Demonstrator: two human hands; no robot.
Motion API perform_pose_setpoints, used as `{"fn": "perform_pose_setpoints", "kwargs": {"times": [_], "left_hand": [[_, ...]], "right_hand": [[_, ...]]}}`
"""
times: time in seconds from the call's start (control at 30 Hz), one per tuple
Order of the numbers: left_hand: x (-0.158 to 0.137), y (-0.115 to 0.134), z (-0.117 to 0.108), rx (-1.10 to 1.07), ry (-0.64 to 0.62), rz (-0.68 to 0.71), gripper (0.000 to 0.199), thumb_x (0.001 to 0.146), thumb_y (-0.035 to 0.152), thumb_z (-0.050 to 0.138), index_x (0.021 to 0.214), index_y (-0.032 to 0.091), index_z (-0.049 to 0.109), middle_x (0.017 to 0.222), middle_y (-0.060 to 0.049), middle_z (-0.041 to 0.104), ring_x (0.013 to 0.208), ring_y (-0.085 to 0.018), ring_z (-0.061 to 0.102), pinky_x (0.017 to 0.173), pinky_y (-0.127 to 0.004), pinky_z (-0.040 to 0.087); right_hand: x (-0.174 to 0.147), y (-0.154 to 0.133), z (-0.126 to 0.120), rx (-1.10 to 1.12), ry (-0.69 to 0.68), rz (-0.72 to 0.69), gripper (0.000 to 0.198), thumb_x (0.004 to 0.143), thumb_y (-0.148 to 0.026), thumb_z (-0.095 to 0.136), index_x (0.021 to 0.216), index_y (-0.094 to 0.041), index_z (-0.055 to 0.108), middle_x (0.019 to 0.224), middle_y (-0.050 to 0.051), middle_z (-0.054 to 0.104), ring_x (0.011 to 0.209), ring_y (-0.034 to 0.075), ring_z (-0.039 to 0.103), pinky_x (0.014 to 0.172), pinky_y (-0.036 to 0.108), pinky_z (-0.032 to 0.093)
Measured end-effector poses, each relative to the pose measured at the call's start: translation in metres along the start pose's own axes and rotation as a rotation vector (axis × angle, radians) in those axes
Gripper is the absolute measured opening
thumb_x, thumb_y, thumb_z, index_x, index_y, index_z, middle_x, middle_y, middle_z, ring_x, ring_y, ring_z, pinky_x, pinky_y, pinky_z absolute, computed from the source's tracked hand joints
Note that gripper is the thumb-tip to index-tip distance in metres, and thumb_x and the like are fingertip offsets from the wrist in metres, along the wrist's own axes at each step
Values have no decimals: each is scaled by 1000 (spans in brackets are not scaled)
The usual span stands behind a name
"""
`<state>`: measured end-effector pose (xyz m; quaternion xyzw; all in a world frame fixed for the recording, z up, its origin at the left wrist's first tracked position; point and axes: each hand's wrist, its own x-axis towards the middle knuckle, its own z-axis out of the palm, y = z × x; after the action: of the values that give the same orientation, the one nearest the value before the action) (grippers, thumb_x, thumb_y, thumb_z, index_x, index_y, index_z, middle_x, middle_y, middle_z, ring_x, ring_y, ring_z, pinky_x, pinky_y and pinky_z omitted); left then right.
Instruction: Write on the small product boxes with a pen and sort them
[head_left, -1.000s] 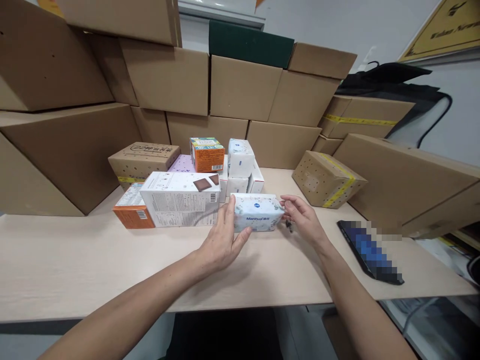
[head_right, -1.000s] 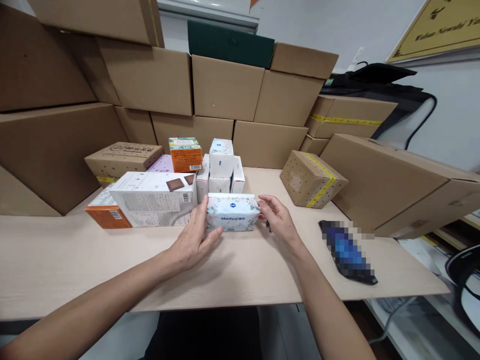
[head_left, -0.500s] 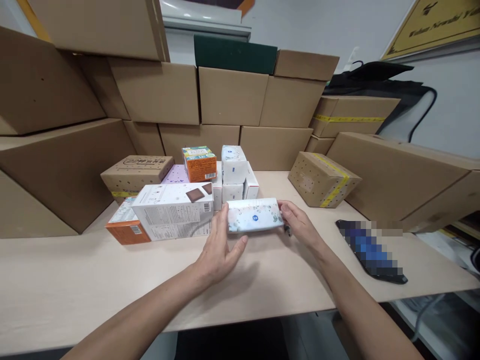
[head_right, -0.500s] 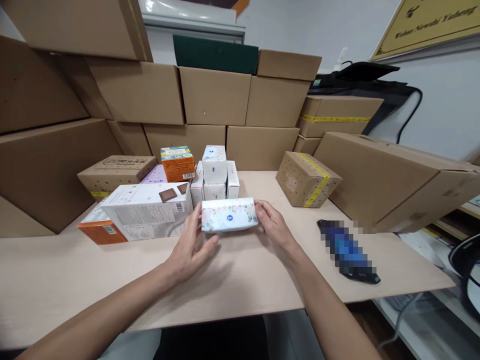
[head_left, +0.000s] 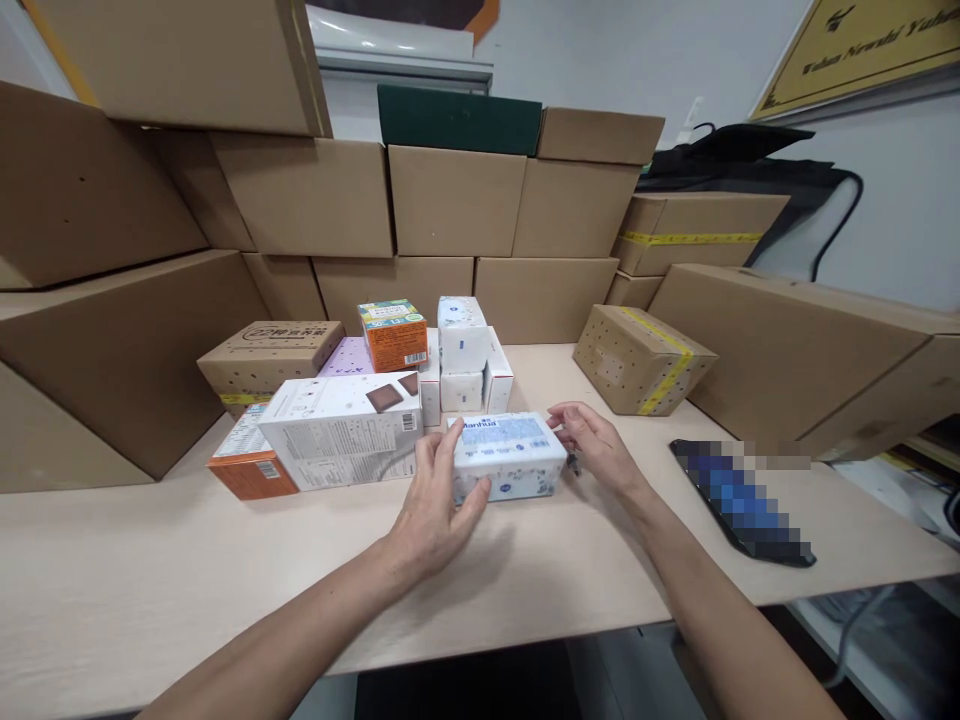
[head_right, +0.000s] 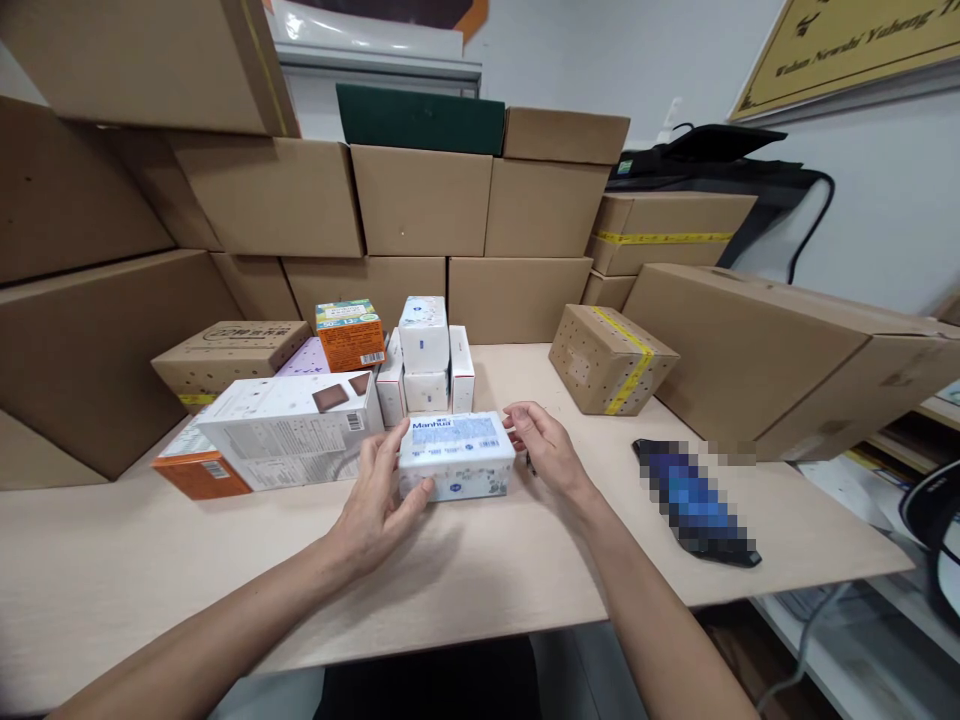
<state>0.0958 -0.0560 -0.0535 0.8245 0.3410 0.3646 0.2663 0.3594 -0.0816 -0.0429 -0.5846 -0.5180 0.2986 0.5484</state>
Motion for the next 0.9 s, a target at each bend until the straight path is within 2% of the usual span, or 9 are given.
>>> {"fn": "perform_pose_setpoints", "kwargs": {"times": [0.1, 0.17, 0.27, 0.33, 0.5, 0.67, 0.8, 0.9], "left_hand": [[0, -1, 0, 58, 4, 13, 66, 95, 38, 51, 152, 22, 23, 133, -15, 35, 127, -31, 45, 103, -54, 48], [0, -2, 1, 96, 19, 39, 64, 94, 37, 53, 150, 22, 27, 136, -16, 34, 128, -32, 45, 101, -53, 50], [-2, -5, 4, 155, 35, 94, 62, 92, 35, 56, 148, 24, 33, 142, -17, 33, 129, -32, 46, 99, -51, 52], [-3, -7, 5, 200, 33, 138, 59, 91, 33, 56, 147, 25, 36, 146, -16, 33, 131, -32, 47, 101, -51, 51], [-3, -10, 8, 267, 6, 192, 55, 92, 30, 56, 144, 23, 41, 148, -17, 35, 135, -34, 44, 101, -50, 51], [-3, -8, 5, 300, -11, 251, 51, 92, 28, 55, 142, 20, 45, 148, -19, 38, 136, -33, 44, 103, -50, 50], [-3, -8, 3, 332, -3, 286, 49, 92, 27, 56, 140, 19, 47, 146, -19, 42, 134, -33, 46, 104, -49, 49], [-3, -6, 2, 350, -2, 303, 48, 92, 26, 57, 138, 19, 49, 144, -19, 44, 131, -33, 48, 103, -49, 50]], "right_hand": [[4, 6, -5, -186, 137, 6, 46, 90, -66, 45, 94, -23, 61, 88, 3, 64, 71, 16, 60, 64, 28, 47], [7, 11, -10, -415, 218, 31, 41, 88, -63, 51, 89, -23, 59, 78, 2, 62, 68, 17, 57, 63, 28, 42], [8, 16, -16, -777, 169, 191, 36, 83, -58, 58, 89, -23, 56, 73, 3, 62, 70, 20, 56, 61, 29, 34], [8, 20, -17, -885, 94, 280, 34, 80, -56, 62, 85, -23, 55, 74, 5, 63, 72, 22, 56, 60, 29, 31], [9, 26, -17, -848, 65, 307, 28, 79, -48, 62, 69, -24, 52, 71, 6, 64, 70, 21, 55, 59, 29, 29], [12, 28, -19, -714, 95, 302, 22, 74, -34, 64, 61, -23, 51, 62, 3, 61, 63, 19, 53, 59, 29, 31], [12, 26, -20, -521, 145, 289, 21, 79, -37, 59, 66, -22, 52, 59, 1, 60, 58, 16, 55, 58, 27, 36], [10, 20, -19, -339, 166, 260, 23, 84, -43, 53, 75, -22, 51, 66, 0, 63, 53, 13, 53, 54, 25, 39]]}}
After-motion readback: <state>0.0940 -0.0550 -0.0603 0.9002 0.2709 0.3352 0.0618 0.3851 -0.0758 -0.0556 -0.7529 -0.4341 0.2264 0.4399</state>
